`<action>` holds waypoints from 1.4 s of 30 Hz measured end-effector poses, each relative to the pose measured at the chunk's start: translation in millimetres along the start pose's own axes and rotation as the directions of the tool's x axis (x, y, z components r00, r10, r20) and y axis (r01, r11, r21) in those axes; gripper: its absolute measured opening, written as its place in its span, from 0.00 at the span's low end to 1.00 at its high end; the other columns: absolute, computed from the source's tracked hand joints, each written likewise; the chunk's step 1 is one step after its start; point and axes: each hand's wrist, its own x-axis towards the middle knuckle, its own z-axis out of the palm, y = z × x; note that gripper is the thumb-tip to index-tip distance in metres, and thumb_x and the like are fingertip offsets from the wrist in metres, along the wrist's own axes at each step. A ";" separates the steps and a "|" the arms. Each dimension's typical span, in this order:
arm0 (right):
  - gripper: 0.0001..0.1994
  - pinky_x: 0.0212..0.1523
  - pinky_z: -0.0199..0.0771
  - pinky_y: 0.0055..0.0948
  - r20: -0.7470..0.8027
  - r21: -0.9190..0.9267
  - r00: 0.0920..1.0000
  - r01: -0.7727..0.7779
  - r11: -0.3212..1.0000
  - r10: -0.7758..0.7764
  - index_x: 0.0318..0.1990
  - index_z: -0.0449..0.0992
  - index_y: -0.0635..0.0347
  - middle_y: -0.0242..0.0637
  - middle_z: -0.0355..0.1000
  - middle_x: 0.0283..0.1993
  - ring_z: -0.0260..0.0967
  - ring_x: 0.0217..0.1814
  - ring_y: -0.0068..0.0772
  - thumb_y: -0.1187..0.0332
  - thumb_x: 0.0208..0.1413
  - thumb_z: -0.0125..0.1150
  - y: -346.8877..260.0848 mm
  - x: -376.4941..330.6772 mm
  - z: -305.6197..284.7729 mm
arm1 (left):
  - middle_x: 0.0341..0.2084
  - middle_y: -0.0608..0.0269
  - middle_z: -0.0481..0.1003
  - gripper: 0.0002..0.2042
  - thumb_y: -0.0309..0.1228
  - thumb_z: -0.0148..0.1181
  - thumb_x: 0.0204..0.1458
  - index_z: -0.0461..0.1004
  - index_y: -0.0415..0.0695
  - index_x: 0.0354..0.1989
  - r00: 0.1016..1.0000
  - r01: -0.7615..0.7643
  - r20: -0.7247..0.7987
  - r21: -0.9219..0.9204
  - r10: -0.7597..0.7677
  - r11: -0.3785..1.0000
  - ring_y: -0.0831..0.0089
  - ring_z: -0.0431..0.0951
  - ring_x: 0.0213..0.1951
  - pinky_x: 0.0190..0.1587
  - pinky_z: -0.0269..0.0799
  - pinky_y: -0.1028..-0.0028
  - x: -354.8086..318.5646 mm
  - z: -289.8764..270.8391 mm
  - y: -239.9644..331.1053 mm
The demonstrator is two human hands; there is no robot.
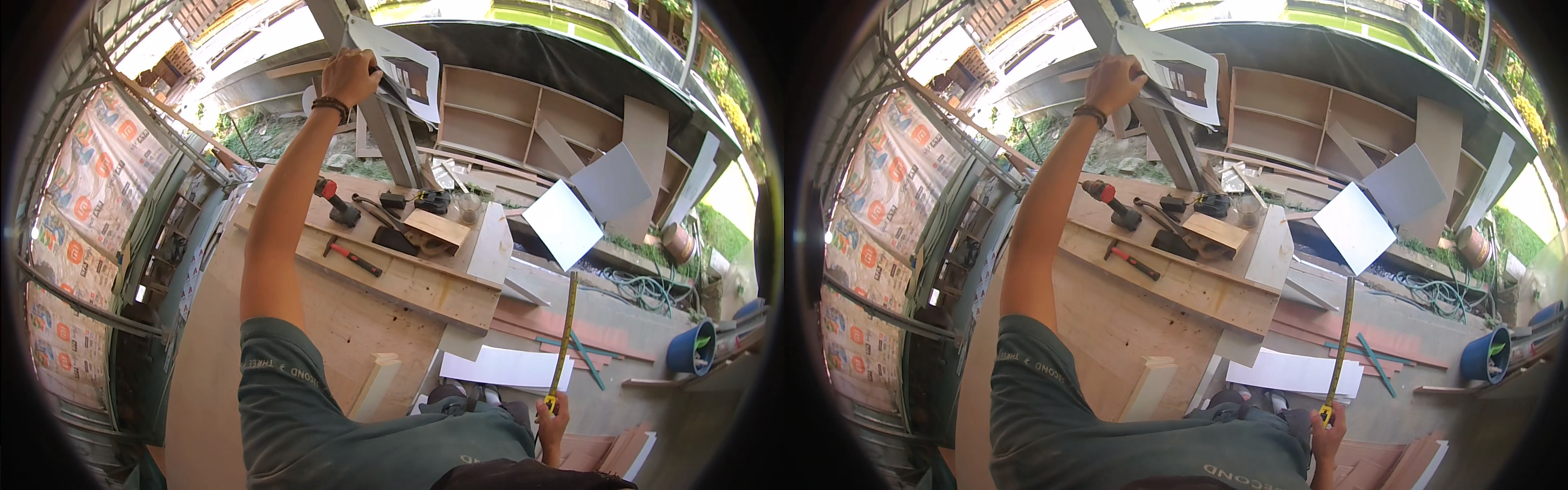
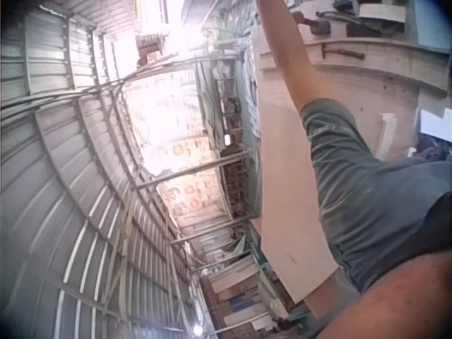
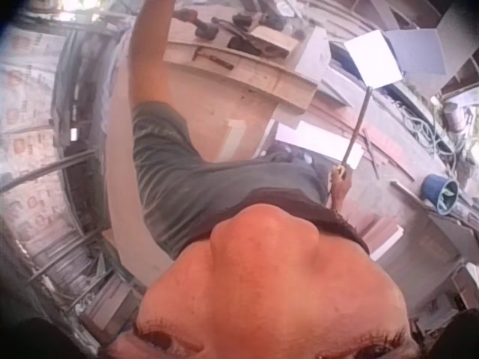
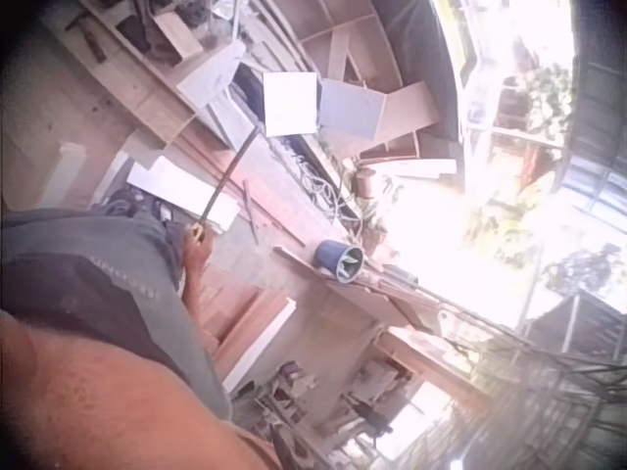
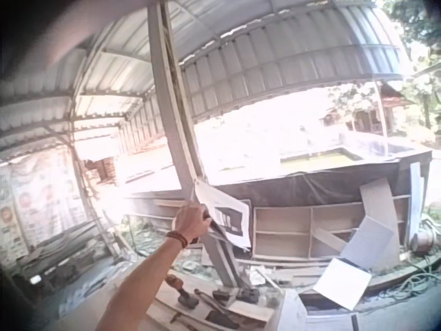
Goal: The person measures a wooden board and a piece of scrap wood using a tape measure and marks them with a pencil while interacting with another person in a workshop.
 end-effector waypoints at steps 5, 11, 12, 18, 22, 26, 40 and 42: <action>0.20 0.24 0.71 0.23 0.003 -0.059 0.999 0.049 0.997 -0.049 0.56 0.73 0.63 0.30 0.69 0.32 0.68 0.27 0.20 0.67 0.58 0.69 3.8 8.0 6.2 | 0.38 0.65 0.83 0.11 0.39 0.69 0.54 0.84 0.52 0.43 0.970 -0.233 -0.051 0.098 0.239 0.967 0.62 0.79 0.50 0.53 0.75 0.58 -1.3 0.9 10.0; 0.18 0.28 0.68 0.24 -0.057 0.005 0.998 0.007 1.000 -0.007 0.53 0.74 0.62 0.28 0.69 0.31 0.67 0.27 0.20 0.69 0.57 0.71 -9.1 6.0 17.7 | 0.38 0.68 0.79 0.04 0.38 0.68 0.55 0.88 0.58 0.34 0.892 -0.452 0.136 0.231 0.431 0.862 0.68 0.78 0.51 0.56 0.76 0.63 10.2 0.1 13.4; 0.18 0.28 0.68 0.24 -0.070 -0.002 0.997 0.022 1.000 -0.022 0.53 0.74 0.61 0.28 0.69 0.30 0.67 0.26 0.19 0.68 0.57 0.71 -2.1 6.7 18.9 | 0.37 0.68 0.77 0.04 0.38 0.68 0.54 0.88 0.58 0.32 0.873 -0.487 0.113 0.169 0.474 0.857 0.67 0.78 0.50 0.55 0.76 0.63 13.5 -0.6 11.3; 0.18 0.26 0.66 0.24 -0.101 0.060 0.994 -0.034 0.998 0.039 0.53 0.74 0.61 0.27 0.69 0.29 0.66 0.25 0.19 0.68 0.58 0.71 -1.5 -1.1 25.4 | 0.35 0.68 0.76 0.03 0.35 0.69 0.52 0.87 0.56 0.28 0.834 -0.529 0.235 0.082 0.500 0.844 0.66 0.77 0.50 0.53 0.77 0.63 35.5 -10.6 4.4; 0.18 0.28 0.67 0.25 -0.121 0.057 0.991 -0.059 0.997 0.066 0.53 0.75 0.61 0.28 0.70 0.30 0.67 0.26 0.20 0.68 0.58 0.70 -5.7 -7.0 29.3 | 0.33 0.67 0.75 0.02 0.35 0.72 0.47 0.86 0.54 0.28 0.805 -0.557 0.256 0.018 0.535 0.830 0.66 0.78 0.46 0.49 0.77 0.64 53.5 -11.2 3.5; 0.18 0.31 0.69 0.28 -0.155 0.003 0.987 -0.033 0.999 0.033 0.53 0.75 0.62 0.30 0.70 0.30 0.68 0.29 0.23 0.67 0.58 0.70 16.5 -8.8 31.3 | 0.34 0.66 0.83 0.11 0.41 0.79 0.43 0.86 0.49 0.28 0.852 -0.203 0.439 -0.225 0.285 0.953 0.71 0.82 0.41 0.46 0.79 0.65 74.4 -10.0 4.1; 0.18 0.23 0.68 0.22 -0.153 -0.018 0.987 0.042 0.999 -0.044 0.55 0.75 0.60 0.29 0.70 0.32 0.67 0.28 0.19 0.65 0.60 0.69 42.7 -21.9 46.5 | 0.58 0.51 0.80 0.30 0.37 0.68 0.56 0.67 0.47 0.66 0.940 -0.101 0.225 -0.537 0.258 0.838 0.64 0.85 0.54 0.56 0.80 0.65 84.0 5.7 0.3; 0.19 0.31 0.68 0.26 -0.154 0.024 0.987 -0.036 0.999 0.039 0.53 0.75 0.63 0.29 0.69 0.31 0.67 0.31 0.22 0.65 0.59 0.70 38.9 -23.7 47.5 | 0.65 0.48 0.74 0.40 0.37 0.73 0.50 0.61 0.49 0.73 0.882 -0.260 0.252 -0.447 0.399 0.856 0.59 0.82 0.59 0.61 0.78 0.62 71.9 10.1 -4.2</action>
